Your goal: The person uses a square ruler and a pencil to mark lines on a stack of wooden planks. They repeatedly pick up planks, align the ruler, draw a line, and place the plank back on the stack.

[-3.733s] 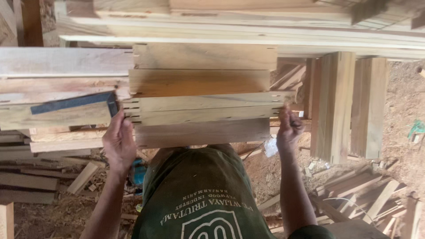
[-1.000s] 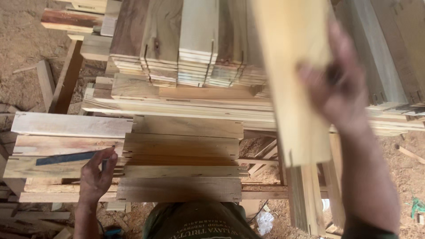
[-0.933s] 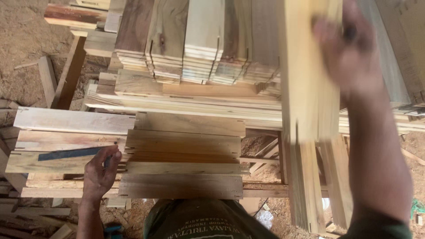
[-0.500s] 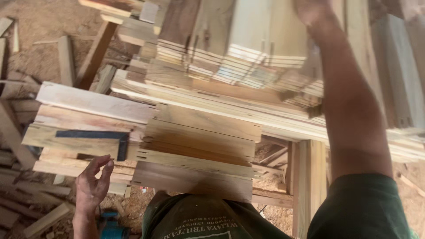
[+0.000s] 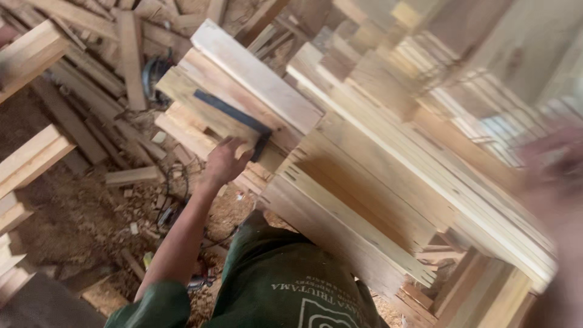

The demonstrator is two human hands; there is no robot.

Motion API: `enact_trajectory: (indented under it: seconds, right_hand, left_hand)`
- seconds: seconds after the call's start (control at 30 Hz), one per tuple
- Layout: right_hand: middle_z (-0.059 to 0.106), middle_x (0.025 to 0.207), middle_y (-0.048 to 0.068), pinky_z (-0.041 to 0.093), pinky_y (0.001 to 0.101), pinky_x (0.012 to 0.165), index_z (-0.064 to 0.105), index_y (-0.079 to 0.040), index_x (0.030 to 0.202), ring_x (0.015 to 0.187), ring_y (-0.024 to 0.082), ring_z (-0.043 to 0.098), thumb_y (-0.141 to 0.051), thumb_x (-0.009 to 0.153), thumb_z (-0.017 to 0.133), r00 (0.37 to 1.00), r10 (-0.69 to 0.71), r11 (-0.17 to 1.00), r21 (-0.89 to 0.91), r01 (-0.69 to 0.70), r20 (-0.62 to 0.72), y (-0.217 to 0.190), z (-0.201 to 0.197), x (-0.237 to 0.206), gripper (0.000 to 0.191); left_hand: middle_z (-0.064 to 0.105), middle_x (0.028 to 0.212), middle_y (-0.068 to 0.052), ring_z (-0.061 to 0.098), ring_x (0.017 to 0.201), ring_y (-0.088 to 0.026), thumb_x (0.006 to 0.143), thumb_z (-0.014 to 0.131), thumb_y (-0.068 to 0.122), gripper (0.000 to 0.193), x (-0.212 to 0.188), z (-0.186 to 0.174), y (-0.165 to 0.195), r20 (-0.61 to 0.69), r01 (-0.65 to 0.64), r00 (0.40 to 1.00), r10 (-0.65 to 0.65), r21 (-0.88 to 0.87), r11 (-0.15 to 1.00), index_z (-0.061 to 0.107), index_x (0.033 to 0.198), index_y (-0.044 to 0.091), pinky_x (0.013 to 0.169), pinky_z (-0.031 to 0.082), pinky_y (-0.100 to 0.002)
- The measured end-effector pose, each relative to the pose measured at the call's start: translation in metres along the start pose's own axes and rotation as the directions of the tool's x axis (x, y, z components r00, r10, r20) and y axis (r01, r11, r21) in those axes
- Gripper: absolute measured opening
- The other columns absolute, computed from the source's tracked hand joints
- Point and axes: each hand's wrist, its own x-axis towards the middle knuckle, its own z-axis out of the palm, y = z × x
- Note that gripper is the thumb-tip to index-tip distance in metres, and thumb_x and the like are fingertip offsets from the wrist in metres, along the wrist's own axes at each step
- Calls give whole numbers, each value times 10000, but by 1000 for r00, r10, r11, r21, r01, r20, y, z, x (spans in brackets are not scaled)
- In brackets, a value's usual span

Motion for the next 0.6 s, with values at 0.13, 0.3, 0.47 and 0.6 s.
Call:
enact_trajectory:
  seconds: [0.13, 0.3, 0.47, 0.6]
  right_hand:
    - [713, 1191, 81, 596, 417, 629, 669, -253, 1378, 766, 203, 697, -569, 821, 723, 593, 281, 959, -197, -203, 754, -102, 91, -61, 643]
    - [708, 1041, 40, 574, 411, 849, 678, -163, 1222, 982, 211, 640, -673, 716, 787, 745, 76, 997, -64, -45, 663, -137, 151, -101, 726]
    - [711, 979, 45, 584, 394, 673, 733, -154, 1052, 925, 221, 652, -559, 599, 892, 854, 180, 983, -118, -139, 488, -148, 153, -137, 629]
    - [730, 914, 37, 588, 359, 586, 758, -152, 1047, 869, 204, 674, -512, 616, 898, 882, 254, 965, -161, -205, 397, -151, 143, -164, 579]
  left_hand:
    - [603, 1344, -186, 608, 1259, -357, 928, 764, 314, 520, 42, -20, -13, -105, -164, 980, 170, 64, 984, 585, 1357, 81, 988, 566, -503]
    - [329, 1555, -198, 295, 1467, -401, 844, 833, 361, 865, 116, -63, -11, 137, -173, 980, 141, 250, 953, 344, 1525, 144, 1179, 325, -581]
    - [246, 1625, -238, 234, 1490, -457, 706, 906, 340, 1091, 176, -87, -3, 178, -430, 900, 397, 495, 755, 255, 1562, 157, 1131, 268, -624]
    - [371, 1574, -169, 296, 1489, -391, 654, 957, 362, 1104, 193, -87, 5, 333, -496, 867, 372, 498, 711, 339, 1553, 190, 1172, 230, -691]
